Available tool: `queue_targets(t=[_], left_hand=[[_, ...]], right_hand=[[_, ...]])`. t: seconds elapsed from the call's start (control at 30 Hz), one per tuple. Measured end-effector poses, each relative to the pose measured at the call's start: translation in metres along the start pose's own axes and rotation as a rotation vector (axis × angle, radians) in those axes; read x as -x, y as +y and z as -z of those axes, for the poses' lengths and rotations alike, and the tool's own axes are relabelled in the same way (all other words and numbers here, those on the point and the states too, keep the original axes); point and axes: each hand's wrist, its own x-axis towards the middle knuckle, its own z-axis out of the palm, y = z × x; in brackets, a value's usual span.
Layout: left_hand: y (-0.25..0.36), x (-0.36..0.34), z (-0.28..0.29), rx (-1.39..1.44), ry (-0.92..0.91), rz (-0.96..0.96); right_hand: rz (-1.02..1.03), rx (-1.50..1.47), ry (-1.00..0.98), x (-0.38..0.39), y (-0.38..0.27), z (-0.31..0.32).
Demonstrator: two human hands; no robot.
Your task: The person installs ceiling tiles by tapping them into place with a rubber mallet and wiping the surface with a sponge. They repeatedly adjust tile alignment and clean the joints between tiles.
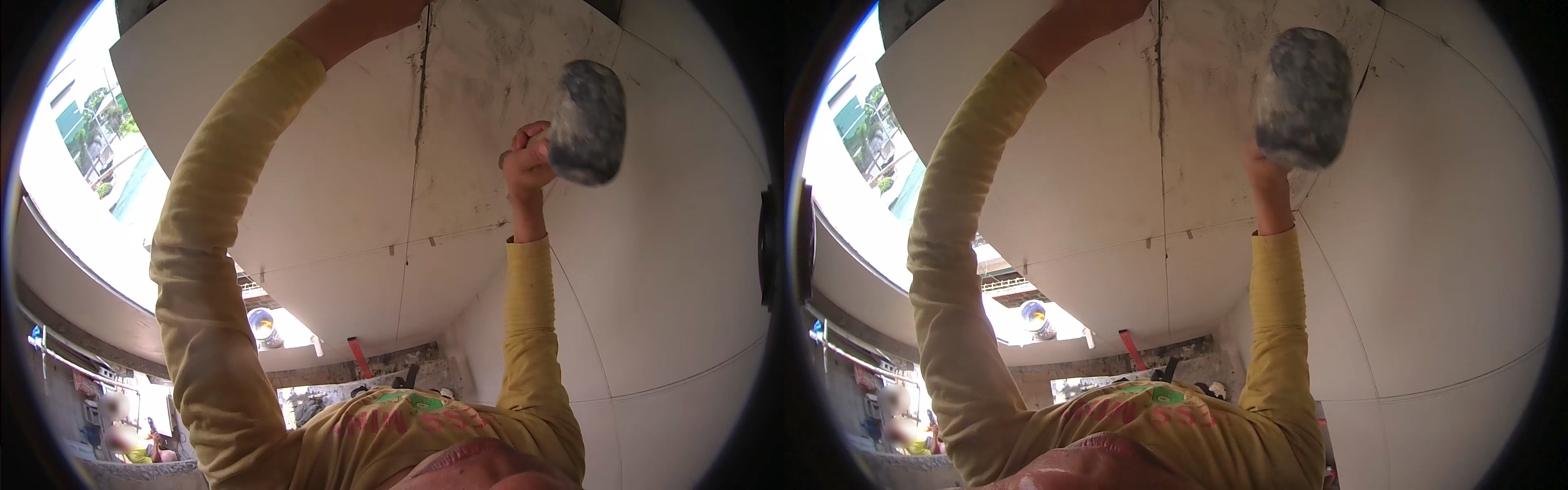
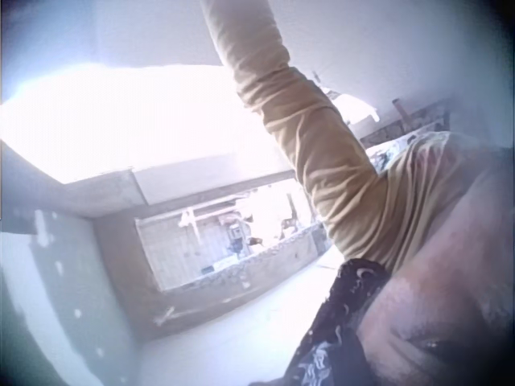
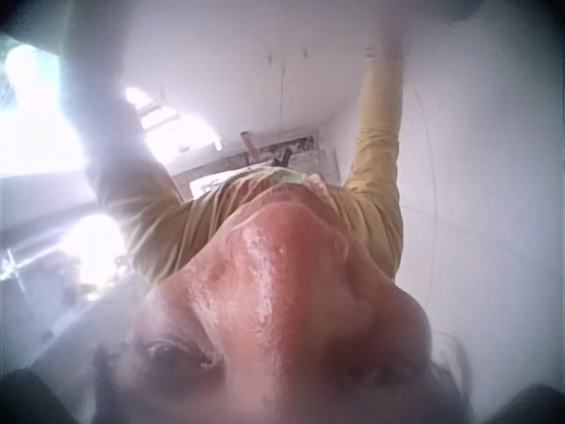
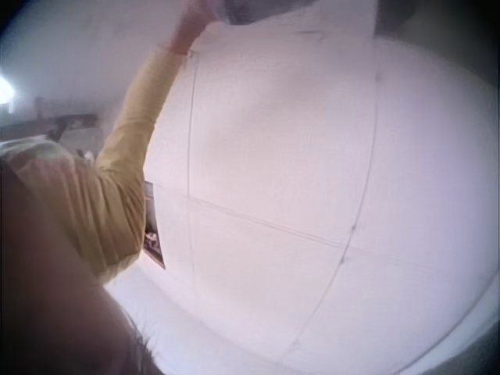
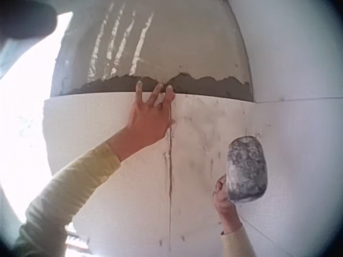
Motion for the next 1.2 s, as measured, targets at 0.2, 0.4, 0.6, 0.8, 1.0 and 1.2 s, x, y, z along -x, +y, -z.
queue_targets(t=[0.2,0.4,0.6,0.8,1.0,1.2], left_hand=[[-0.004,0.001,-0.011,-0.022,0.008,0.005],[-0.019,0.005,0.01,-0.092,-0.013,-0.007],[-0.01,0.0,0.0,-0.094,0.0,0.0],[-0.01,0.003,0.01,-0.164,-0.108,0.01],[0.007,-0.013,0.005,-0.144,-0.085,0.004],[0.008,-0.006,0.007,-0.156,-0.228,0.034]], right_hand=[[-0.216,-0.004,-0.16,0.0,-0.064,-0.002],[-0.209,0.227,-0.262,0.0,-0.038,-0.039],[0.02,-0.079,-0.012,0.008,-0.048,-0.021],[-0.439,0.046,-0.232,-0.012,-0.057,-0.009],[-0.075,0.051,-0.232,-0.025,-0.036,-0.023],[-0.217,-0.295,-0.074,-0.007,-0.07,-0.003]])
